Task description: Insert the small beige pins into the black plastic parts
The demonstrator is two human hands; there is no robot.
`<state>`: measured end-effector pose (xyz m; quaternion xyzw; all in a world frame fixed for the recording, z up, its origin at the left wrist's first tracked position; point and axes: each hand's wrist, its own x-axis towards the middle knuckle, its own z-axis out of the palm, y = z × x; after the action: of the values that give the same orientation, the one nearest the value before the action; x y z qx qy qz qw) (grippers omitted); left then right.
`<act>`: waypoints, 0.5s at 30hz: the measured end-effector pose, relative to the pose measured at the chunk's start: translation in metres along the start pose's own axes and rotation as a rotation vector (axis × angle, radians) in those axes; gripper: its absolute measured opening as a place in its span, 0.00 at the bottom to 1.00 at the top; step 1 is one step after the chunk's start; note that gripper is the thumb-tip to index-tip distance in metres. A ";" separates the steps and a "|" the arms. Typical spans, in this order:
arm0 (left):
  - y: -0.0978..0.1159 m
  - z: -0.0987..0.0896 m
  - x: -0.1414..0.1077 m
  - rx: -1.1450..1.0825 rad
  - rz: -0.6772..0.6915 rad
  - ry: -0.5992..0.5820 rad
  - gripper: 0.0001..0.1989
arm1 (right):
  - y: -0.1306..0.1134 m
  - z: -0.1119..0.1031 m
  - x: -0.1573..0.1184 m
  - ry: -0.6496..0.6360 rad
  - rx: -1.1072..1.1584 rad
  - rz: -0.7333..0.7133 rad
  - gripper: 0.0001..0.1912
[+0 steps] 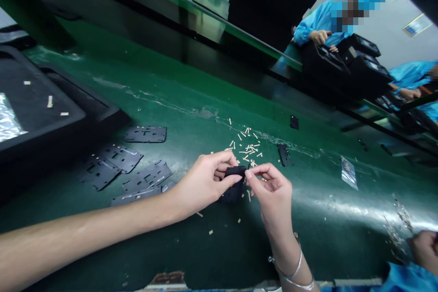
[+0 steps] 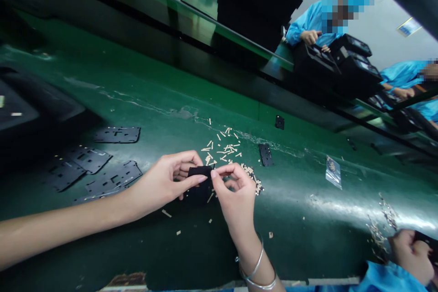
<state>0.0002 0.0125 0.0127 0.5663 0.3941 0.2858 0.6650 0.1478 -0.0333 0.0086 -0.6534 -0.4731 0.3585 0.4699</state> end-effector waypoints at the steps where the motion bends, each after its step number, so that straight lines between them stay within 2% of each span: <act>1: 0.001 0.000 0.001 -0.009 -0.015 0.001 0.05 | -0.001 -0.001 0.001 0.006 -0.032 -0.008 0.05; 4: 0.003 -0.001 0.003 -0.062 -0.080 -0.007 0.07 | -0.002 -0.008 0.006 -0.029 -0.037 -0.013 0.08; 8: 0.004 -0.001 0.004 -0.076 -0.119 -0.018 0.08 | 0.000 -0.015 0.013 -0.223 0.166 0.046 0.08; 11: 0.001 -0.001 0.003 -0.077 -0.104 -0.043 0.08 | 0.003 -0.016 0.014 -0.300 0.238 0.125 0.08; 15: -0.006 -0.005 0.004 -0.150 -0.077 -0.214 0.09 | 0.002 -0.016 0.013 -0.461 0.385 0.189 0.10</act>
<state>-0.0024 0.0171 0.0059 0.5267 0.3200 0.2268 0.7542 0.1664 -0.0255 0.0109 -0.4951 -0.4277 0.6222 0.4299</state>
